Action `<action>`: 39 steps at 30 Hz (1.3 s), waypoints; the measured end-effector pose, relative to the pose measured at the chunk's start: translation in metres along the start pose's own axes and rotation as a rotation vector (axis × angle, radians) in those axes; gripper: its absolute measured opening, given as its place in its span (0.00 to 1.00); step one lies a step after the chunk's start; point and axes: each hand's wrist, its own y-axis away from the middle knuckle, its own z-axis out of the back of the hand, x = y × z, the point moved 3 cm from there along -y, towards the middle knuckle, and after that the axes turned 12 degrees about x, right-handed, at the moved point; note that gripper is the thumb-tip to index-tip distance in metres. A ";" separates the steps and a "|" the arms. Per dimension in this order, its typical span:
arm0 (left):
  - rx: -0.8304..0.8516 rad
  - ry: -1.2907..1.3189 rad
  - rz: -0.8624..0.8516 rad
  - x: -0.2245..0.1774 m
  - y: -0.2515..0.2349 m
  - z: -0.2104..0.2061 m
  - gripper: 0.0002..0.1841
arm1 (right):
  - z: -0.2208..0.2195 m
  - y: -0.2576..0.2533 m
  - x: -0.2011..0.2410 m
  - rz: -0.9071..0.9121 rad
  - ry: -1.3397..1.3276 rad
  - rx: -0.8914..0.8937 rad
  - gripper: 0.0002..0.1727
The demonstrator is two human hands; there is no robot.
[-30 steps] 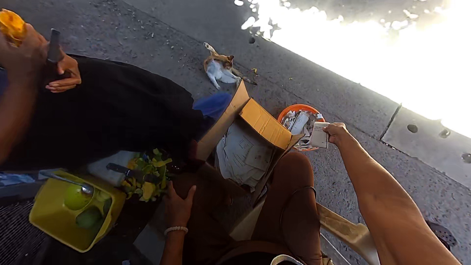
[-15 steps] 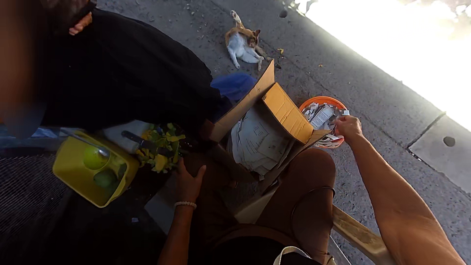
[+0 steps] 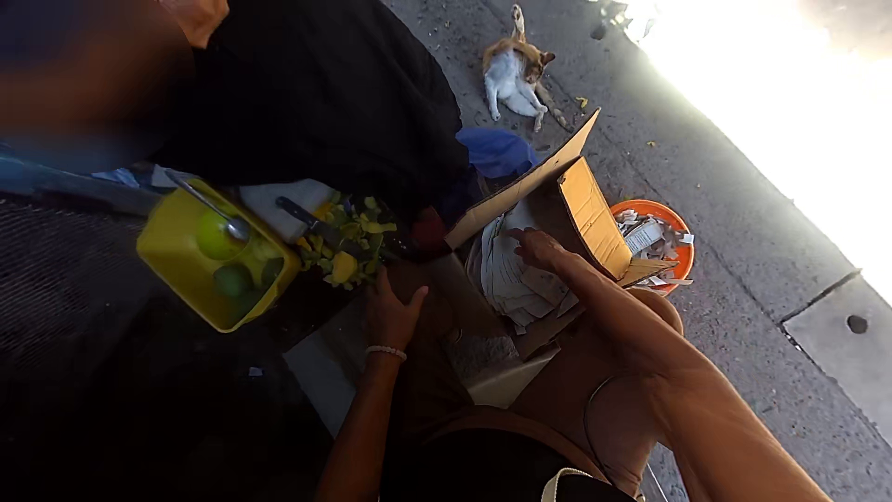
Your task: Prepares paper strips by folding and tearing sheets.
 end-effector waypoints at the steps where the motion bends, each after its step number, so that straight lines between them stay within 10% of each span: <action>1: 0.001 0.010 -0.003 0.002 -0.001 0.001 0.52 | -0.006 -0.009 0.006 0.012 -0.038 -0.031 0.31; 13: 0.014 0.041 -0.008 0.008 -0.011 0.002 0.52 | -0.024 -0.017 0.003 -0.180 -0.429 -0.335 0.10; 27: 0.011 0.044 -0.008 0.008 -0.011 0.000 0.52 | -0.034 -0.023 -0.002 -0.285 -0.619 -0.414 0.48; 39: 0.020 0.038 -0.027 0.006 -0.013 0.000 0.51 | -0.020 -0.051 -0.030 -0.270 -0.773 -0.329 0.39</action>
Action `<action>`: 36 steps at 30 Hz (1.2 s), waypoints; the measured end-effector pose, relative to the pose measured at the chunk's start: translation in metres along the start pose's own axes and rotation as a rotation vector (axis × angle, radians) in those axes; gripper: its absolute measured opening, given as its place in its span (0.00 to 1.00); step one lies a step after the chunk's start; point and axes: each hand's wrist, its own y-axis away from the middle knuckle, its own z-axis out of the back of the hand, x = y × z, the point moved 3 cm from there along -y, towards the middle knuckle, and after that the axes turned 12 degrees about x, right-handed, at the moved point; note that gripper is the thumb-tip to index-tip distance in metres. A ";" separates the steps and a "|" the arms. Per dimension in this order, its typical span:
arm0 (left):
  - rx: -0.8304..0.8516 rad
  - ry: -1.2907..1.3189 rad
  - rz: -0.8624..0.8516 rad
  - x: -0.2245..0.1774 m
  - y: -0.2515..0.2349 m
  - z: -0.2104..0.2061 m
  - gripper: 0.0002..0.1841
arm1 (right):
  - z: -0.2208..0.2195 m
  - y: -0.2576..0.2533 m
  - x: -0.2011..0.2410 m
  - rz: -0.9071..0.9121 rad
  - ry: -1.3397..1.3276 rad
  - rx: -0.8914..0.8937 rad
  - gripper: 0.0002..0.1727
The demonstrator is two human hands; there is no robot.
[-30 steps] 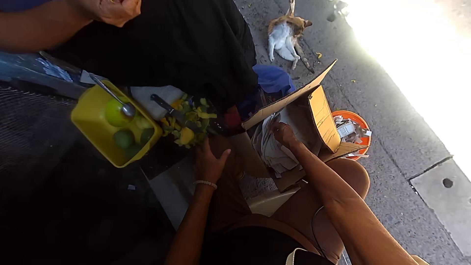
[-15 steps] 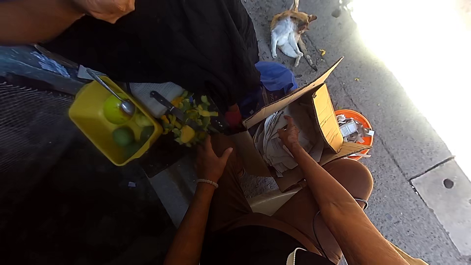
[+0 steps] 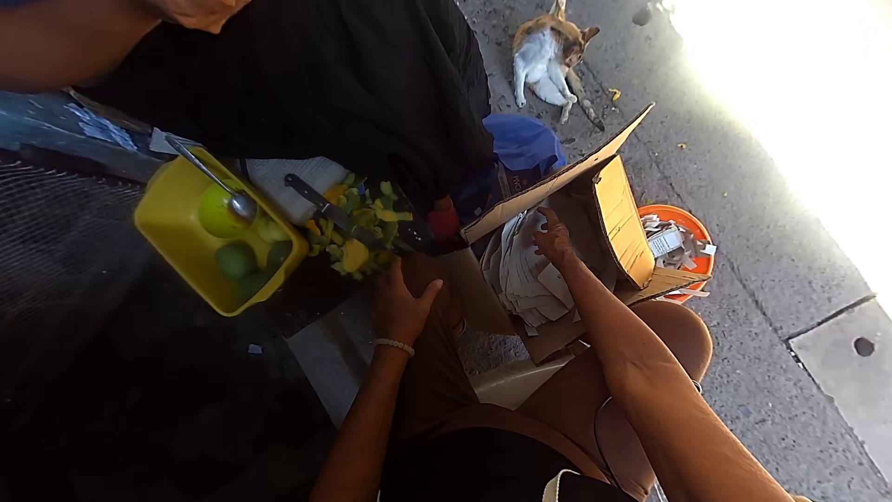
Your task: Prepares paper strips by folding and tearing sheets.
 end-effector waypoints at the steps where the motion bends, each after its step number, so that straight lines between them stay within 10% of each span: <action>1: 0.001 -0.004 0.002 0.000 0.000 0.000 0.51 | 0.002 -0.002 0.000 -0.010 0.036 0.017 0.41; 15: 0.020 -0.010 0.001 -0.003 -0.004 -0.002 0.51 | 0.019 -0.010 0.005 0.135 0.346 0.072 0.42; 20: 0.020 -0.014 -0.005 -0.004 -0.004 -0.003 0.52 | 0.019 -0.010 0.001 0.255 0.591 0.083 0.27; 25: 0.008 -0.011 -0.017 -0.004 -0.004 -0.003 0.52 | 0.022 -0.014 -0.004 0.313 0.593 0.030 0.44; 36: 0.018 -0.022 -0.009 -0.006 -0.004 -0.003 0.51 | 0.015 -0.014 -0.012 0.416 0.797 0.154 0.27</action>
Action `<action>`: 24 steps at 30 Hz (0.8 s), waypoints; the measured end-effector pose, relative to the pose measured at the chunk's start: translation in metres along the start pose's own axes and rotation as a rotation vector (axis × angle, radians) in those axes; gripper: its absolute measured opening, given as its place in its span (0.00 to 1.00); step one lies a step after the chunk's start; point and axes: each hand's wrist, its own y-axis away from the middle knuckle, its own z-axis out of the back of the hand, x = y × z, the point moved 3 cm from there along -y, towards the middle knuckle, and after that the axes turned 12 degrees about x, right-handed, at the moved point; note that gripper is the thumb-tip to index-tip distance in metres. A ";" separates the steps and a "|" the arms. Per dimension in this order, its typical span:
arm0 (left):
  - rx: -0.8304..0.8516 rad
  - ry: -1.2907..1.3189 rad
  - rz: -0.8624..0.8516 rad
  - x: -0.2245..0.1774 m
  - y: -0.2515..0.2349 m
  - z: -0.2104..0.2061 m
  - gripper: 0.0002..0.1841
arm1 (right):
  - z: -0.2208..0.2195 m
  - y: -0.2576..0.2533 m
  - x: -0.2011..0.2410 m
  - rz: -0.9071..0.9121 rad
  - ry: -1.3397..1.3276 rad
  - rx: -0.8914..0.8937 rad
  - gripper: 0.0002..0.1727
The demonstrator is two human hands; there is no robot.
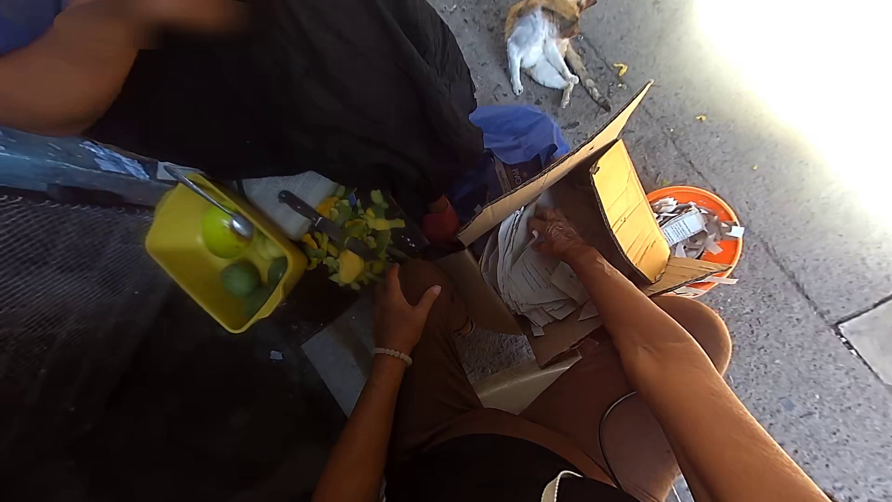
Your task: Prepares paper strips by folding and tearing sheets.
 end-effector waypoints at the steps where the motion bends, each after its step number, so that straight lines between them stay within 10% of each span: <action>1: -0.002 0.000 0.000 0.000 0.000 0.000 0.51 | -0.001 0.001 0.001 -0.001 0.003 0.000 0.30; 8: -0.007 0.010 -0.005 -0.002 -0.001 -0.001 0.51 | -0.008 0.006 -0.008 -0.045 -0.115 -0.079 0.50; 24: 0.013 0.008 -0.006 -0.005 0.000 -0.001 0.51 | -0.031 0.003 -0.012 0.065 -0.119 -0.158 0.21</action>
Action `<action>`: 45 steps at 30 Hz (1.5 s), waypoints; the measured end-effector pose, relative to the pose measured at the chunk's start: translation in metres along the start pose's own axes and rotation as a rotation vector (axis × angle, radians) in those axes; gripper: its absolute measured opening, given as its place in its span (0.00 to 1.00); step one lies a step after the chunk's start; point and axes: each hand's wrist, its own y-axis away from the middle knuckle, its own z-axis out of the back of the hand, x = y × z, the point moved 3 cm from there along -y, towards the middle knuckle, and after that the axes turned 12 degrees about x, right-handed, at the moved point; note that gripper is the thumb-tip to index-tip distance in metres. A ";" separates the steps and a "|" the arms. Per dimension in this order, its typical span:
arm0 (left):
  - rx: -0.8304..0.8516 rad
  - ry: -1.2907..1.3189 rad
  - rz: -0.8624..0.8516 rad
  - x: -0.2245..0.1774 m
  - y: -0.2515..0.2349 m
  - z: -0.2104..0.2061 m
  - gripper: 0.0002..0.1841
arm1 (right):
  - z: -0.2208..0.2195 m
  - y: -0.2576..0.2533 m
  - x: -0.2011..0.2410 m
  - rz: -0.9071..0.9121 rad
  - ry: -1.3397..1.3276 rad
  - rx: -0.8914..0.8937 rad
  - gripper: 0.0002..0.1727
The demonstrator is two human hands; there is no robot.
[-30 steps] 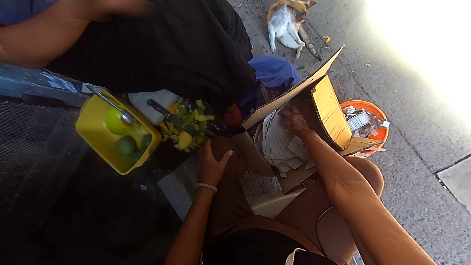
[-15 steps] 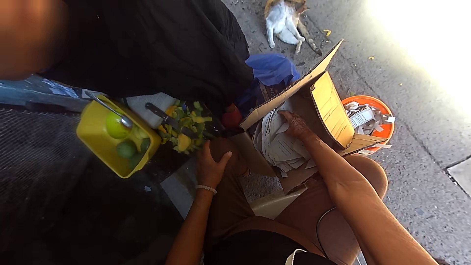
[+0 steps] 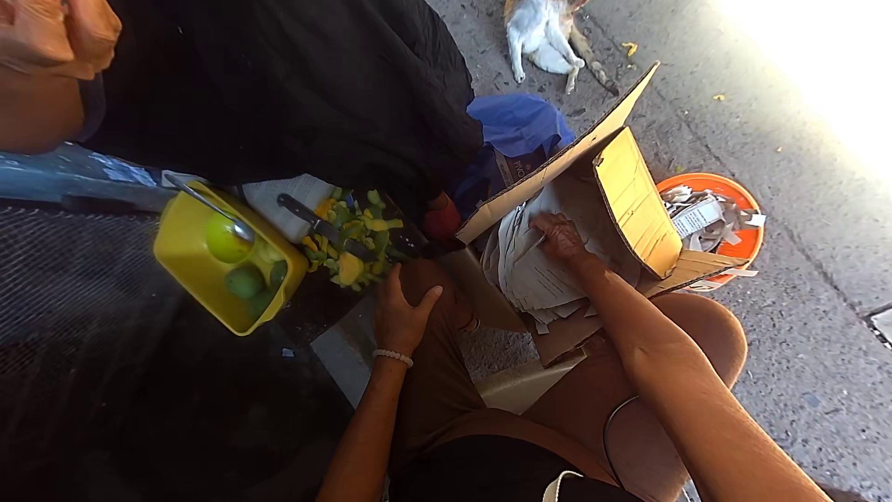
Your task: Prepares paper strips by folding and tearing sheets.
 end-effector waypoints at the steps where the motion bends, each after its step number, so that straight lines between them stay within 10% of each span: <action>1: -0.001 0.002 0.003 0.000 0.000 0.000 0.51 | 0.000 0.001 0.001 -0.003 0.014 0.033 0.20; 10: -0.012 0.004 -0.008 0.002 0.000 0.000 0.51 | -0.005 0.004 -0.001 0.056 -0.024 0.003 0.29; 17: -0.005 0.019 0.000 0.000 0.002 0.000 0.50 | -0.001 0.002 0.002 0.041 0.015 0.091 0.13; 30: -0.004 0.046 -0.062 -0.008 0.009 -0.005 0.51 | 0.133 0.069 0.066 0.370 -0.016 -0.236 0.09; 37: -0.157 0.010 -0.670 -0.020 0.036 -0.016 0.64 | 0.216 0.128 0.147 0.373 -0.112 -0.694 0.14; 41: 0.194 0.518 -1.113 -0.055 0.053 -0.015 0.73 | 0.244 0.151 0.203 0.338 -0.015 -0.651 0.14; 45: 0.279 0.794 -1.133 -0.083 0.078 -0.009 0.64 | 0.257 0.165 0.239 0.252 0.092 -0.540 0.11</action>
